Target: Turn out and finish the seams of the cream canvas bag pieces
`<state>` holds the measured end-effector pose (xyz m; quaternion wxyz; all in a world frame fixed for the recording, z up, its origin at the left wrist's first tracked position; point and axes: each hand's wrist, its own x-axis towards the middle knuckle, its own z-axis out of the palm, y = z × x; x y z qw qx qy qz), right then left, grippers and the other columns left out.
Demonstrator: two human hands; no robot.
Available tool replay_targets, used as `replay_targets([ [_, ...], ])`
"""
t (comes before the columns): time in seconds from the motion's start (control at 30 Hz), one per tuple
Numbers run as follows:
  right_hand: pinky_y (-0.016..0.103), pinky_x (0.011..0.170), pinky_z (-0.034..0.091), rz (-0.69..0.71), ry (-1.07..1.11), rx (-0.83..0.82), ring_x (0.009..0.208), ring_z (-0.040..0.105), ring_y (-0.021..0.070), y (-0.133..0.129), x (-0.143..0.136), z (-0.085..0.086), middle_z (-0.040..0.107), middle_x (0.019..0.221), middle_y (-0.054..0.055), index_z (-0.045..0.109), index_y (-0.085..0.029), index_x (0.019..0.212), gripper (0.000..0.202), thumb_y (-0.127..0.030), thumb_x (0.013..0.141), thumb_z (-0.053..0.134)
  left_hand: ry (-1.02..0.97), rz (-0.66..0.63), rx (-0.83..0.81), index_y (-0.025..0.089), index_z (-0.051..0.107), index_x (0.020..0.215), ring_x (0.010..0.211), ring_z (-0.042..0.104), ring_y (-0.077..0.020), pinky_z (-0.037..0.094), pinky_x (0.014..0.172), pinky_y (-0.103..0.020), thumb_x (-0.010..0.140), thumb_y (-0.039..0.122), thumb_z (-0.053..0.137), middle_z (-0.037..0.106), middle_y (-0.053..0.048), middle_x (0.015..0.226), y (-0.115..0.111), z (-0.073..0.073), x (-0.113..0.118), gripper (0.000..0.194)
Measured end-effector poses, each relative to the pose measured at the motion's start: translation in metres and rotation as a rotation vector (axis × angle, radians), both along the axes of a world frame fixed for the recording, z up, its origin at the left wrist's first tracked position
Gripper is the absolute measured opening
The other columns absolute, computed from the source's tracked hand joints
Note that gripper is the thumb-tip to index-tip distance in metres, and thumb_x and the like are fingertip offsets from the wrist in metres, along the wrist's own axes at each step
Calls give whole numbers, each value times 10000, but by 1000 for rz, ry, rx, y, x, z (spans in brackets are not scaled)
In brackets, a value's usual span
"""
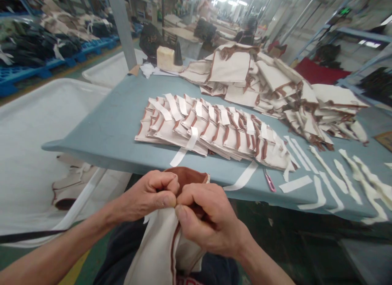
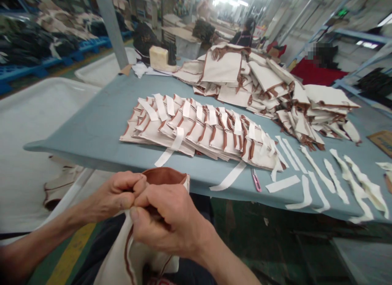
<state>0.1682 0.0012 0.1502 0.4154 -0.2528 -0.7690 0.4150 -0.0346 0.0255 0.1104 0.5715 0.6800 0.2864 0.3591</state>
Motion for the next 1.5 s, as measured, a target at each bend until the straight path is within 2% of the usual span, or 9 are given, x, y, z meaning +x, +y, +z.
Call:
replay_targets([
  [0.2, 284, 667, 392, -46, -271, 118, 663, 558, 135, 6, 25, -1, 660, 734, -21, 638, -212, 859, 242, -244, 1099, 621, 50, 58, 91, 238, 370, 672, 569, 307, -116, 263, 524, -279, 998, 837, 581, 345, 74, 630, -1, 0, -9, 714],
  [0.47, 282, 694, 440, -28, -359, 190, 743, 630, 157, 1, 28, 10, 709, 803, 8, 628, -218, 917, 181, -163, 1073, 556, 262, -56, 356, 207, 519, 769, 690, 468, -159, 385, 672, -290, 1185, 642, 268, 535, 22, 739, -4, 33, -11, 652],
  [0.6, 304, 600, 377, -175, -419, 416, 615, 536, 157, -2, 22, 9, 644, 664, -18, 557, -242, 814, 225, -95, 985, 551, 359, -69, 490, 210, 520, 758, 687, 493, -163, 393, 688, -298, 1215, 549, 182, 569, 16, 738, -10, 50, -3, 661],
  [0.7, 311, 577, 351, -246, -388, 482, 580, 500, 154, -3, 20, 4, 618, 621, -30, 527, -254, 781, 248, -80, 957, 545, 403, -59, 499, 210, 530, 760, 661, 511, -150, 384, 662, -290, 1226, 430, 276, 593, 26, 734, -13, 52, 1, 574],
  [0.87, 305, 632, 386, -145, -340, 366, 657, 574, 157, 2, 26, -3, 687, 721, -10, 610, -229, 884, 197, -231, 1081, 616, 340, -112, 361, 223, 429, 721, 586, 421, -127, 329, 586, -273, 1188, 378, 424, 449, 64, 657, -10, 42, 0, 492],
  [1.03, 312, 679, 401, -103, -334, 256, 678, 578, 171, 6, 33, -6, 684, 749, -6, 651, -222, 918, 74, -263, 973, 679, 293, -152, 254, 223, 409, 701, 588, 396, -123, 321, 566, -257, 1168, 372, 447, 396, 64, 652, -2, 38, 1, 492],
  [1.23, 343, 732, 415, -113, -355, 255, 721, 589, 199, 14, 43, -8, 703, 756, 15, 668, -217, 869, 105, -313, 902, 692, 406, -92, 410, 216, 413, 676, 544, 385, -96, 288, 535, -255, 1063, 205, 540, 400, 82, 608, -1, 37, -2, 407],
  [1.37, 334, 756, 440, -130, -409, 171, 774, 627, 199, 28, 62, -17, 709, 788, 16, 685, -209, 864, 206, -391, 939, 750, 432, -3, 548, 213, 537, 744, 566, 480, -100, 338, 556, -254, 1072, 152, 512, 523, 67, 646, 1, 41, -24, 335],
  [1.5, 315, 762, 441, -149, -382, 125, 747, 618, 165, 30, 70, -21, 715, 779, -2, 681, -204, 853, 186, -293, 1007, 737, 476, 53, 529, 206, 599, 803, 596, 549, -93, 401, 582, -200, 1080, 106, 509, 598, 72, 696, 5, 43, -45, 308],
])
